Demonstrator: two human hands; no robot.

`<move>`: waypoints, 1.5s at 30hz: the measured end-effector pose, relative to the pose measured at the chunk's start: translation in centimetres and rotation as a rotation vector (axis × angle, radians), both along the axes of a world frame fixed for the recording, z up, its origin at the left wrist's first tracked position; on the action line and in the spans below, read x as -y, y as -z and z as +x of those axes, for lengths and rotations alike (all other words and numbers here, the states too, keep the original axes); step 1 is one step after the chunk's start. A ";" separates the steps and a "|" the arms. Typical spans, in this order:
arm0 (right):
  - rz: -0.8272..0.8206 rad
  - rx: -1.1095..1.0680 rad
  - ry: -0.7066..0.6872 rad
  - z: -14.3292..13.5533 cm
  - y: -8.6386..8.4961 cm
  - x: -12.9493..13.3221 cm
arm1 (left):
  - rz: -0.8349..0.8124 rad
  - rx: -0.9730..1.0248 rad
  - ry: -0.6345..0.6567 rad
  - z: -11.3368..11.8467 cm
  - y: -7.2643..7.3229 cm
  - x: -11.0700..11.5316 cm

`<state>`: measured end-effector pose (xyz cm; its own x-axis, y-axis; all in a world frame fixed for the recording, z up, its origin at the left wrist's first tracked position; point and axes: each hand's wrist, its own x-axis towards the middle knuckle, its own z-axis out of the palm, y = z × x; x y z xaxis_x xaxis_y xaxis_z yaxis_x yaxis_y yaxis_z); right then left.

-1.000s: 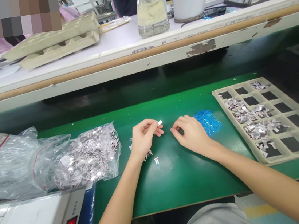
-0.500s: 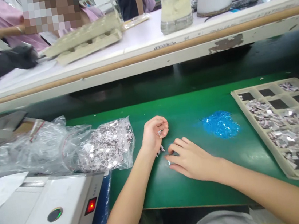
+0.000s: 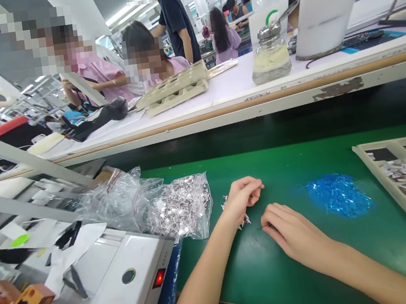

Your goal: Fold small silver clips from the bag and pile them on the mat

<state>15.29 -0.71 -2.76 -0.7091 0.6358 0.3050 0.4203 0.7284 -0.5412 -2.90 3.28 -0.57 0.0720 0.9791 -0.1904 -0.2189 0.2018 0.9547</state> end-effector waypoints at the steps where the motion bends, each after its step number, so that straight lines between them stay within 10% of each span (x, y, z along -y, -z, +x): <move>1: -0.064 -0.082 0.017 0.2 -0.3 -0.3 | -0.001 -0.014 0.022 0.0 0.1 0.0; 12: -0.371 -0.614 0.507 2.2 -1.5 -3.6 | 0.134 -0.113 0.203 1.2 0.2 0.8; 23: -0.408 -0.553 0.499 2.1 -2.0 -3.8 | 0.307 -0.360 0.102 2.5 0.5 1.5; 45: -0.156 -0.516 0.387 1.6 -2.4 -3.0 | 0.238 -0.253 -0.070 1.1 -0.2 0.9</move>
